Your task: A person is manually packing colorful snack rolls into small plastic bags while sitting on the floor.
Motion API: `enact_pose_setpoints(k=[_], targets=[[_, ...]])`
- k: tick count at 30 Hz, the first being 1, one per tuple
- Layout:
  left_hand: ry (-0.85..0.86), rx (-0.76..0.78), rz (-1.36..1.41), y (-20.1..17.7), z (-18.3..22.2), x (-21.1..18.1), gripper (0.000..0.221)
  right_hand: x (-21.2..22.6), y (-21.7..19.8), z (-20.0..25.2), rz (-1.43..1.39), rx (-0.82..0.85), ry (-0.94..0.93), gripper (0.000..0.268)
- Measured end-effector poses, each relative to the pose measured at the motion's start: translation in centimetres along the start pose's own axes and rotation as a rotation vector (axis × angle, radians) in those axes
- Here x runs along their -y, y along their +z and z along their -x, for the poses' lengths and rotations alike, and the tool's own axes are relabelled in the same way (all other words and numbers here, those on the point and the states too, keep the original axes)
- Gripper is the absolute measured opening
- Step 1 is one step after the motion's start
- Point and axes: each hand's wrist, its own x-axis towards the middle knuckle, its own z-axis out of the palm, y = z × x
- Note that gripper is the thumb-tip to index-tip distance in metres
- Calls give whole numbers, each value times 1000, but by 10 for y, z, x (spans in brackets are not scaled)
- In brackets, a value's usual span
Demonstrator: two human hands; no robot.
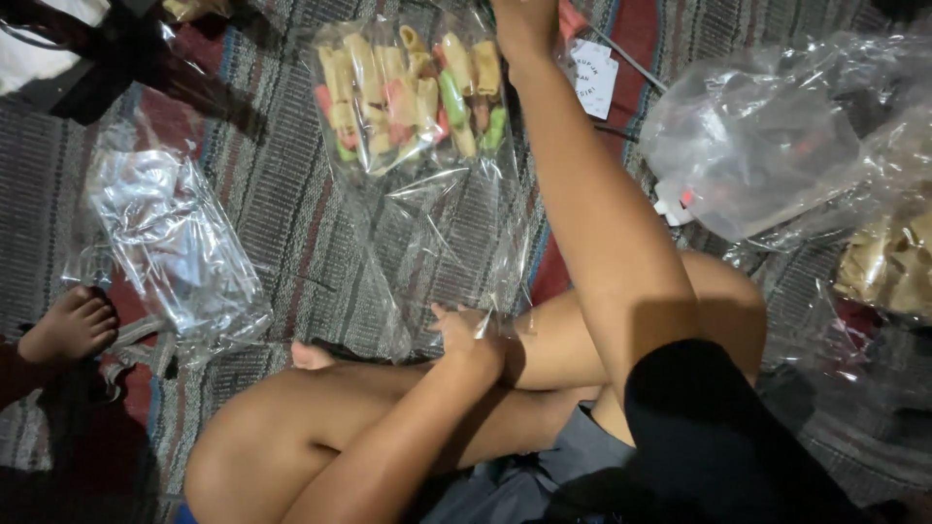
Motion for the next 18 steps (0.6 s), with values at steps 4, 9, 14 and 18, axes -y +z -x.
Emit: enact_pose_setpoints(k=[4,9,14,18], targets=[[-5,-82,153,7,-6,-6,59,10,-40,12,-155,1,-115,26],[193,82,271,-40,68,1,49,101,-121,107,-231,116,-28,15],[979,-134,900,-115,167,67,36,135,-165,189,-433,178,62,27],[547,-729,1111,-121,156,96,21,133,-138,235,-456,87,74,25]])
